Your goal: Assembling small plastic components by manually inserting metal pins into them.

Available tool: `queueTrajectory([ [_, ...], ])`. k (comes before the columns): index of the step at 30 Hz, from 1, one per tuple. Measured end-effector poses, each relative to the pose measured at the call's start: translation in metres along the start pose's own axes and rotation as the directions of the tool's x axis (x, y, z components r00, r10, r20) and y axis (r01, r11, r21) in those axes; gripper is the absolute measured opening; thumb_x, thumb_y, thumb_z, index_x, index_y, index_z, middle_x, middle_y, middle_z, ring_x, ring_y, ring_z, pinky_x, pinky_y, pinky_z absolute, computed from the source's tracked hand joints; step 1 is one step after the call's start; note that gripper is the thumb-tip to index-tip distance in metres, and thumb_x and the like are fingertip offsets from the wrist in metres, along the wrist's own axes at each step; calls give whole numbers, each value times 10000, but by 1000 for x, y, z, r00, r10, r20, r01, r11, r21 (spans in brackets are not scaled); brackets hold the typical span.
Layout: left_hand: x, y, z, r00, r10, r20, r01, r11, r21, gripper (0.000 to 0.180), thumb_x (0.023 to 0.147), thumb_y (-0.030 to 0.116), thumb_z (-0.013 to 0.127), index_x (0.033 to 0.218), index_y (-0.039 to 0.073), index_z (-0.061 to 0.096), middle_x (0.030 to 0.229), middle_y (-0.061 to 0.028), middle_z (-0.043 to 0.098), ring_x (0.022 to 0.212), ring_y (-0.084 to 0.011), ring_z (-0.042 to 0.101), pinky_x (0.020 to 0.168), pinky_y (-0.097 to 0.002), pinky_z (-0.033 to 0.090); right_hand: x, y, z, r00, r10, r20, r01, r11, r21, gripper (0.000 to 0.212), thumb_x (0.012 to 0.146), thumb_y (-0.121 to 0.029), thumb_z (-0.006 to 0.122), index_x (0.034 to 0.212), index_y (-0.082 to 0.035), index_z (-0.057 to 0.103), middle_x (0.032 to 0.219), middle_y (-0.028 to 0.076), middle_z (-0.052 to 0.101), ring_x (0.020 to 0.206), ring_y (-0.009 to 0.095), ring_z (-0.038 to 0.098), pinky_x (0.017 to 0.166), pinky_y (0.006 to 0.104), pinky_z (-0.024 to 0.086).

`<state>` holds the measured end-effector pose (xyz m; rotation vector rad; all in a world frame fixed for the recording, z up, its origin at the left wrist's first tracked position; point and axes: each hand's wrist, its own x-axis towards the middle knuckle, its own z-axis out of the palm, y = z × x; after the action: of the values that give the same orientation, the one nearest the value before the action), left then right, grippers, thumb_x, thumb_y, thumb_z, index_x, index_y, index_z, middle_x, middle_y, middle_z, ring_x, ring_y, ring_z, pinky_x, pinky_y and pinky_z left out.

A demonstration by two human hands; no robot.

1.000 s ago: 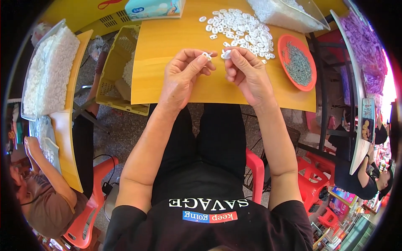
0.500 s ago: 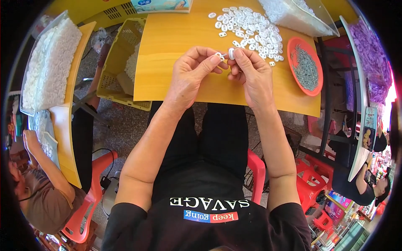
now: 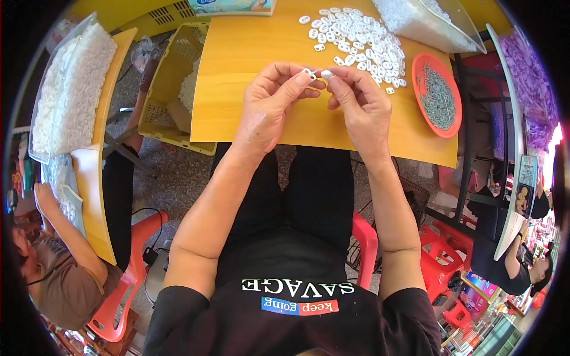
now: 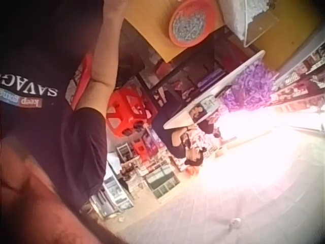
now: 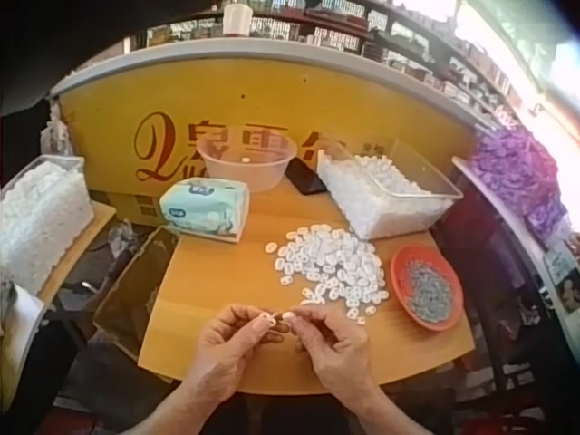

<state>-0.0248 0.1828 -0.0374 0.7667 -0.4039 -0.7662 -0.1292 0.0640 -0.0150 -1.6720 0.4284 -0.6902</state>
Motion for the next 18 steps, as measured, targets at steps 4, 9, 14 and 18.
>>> queueTrajectory([
  [4,-1,-2,1,999,44,-5,-44,997,57,144,957,106,626,1048,-4,608,1054,-129,679,934,-162,658,844,-293,535,-1,-4,3,998,65,-6,-63,990,124,239,938,-139,668,1108,29,651,897,36,668,703,76,592,635,219,523],
  [9,-3,-4,1,998,56,16,-57,994,97,135,954,103,629,1049,8,615,1033,-113,682,889,-134,640,847,-273,522,-3,-1,0,977,205,52,-211,922,325,264,943,-136,658,1141,36,629,971,62,657,742,99,610,680,250,549],
  [14,-4,-2,0,999,31,8,-31,992,118,135,946,111,642,1025,6,612,926,-69,666,841,-118,623,804,-261,512,-3,-2,-2,980,198,29,-192,892,409,267,931,-119,673,1147,30,626,951,60,655,748,106,618,707,263,552],
  [18,-3,0,4,1000,15,7,-16,991,130,136,944,128,647,992,9,603,846,-37,629,781,-103,594,746,-249,493,-4,1,-4,989,146,36,-147,893,426,265,953,-77,624,1199,21,609,966,59,659,808,110,614,745,298,559],
])
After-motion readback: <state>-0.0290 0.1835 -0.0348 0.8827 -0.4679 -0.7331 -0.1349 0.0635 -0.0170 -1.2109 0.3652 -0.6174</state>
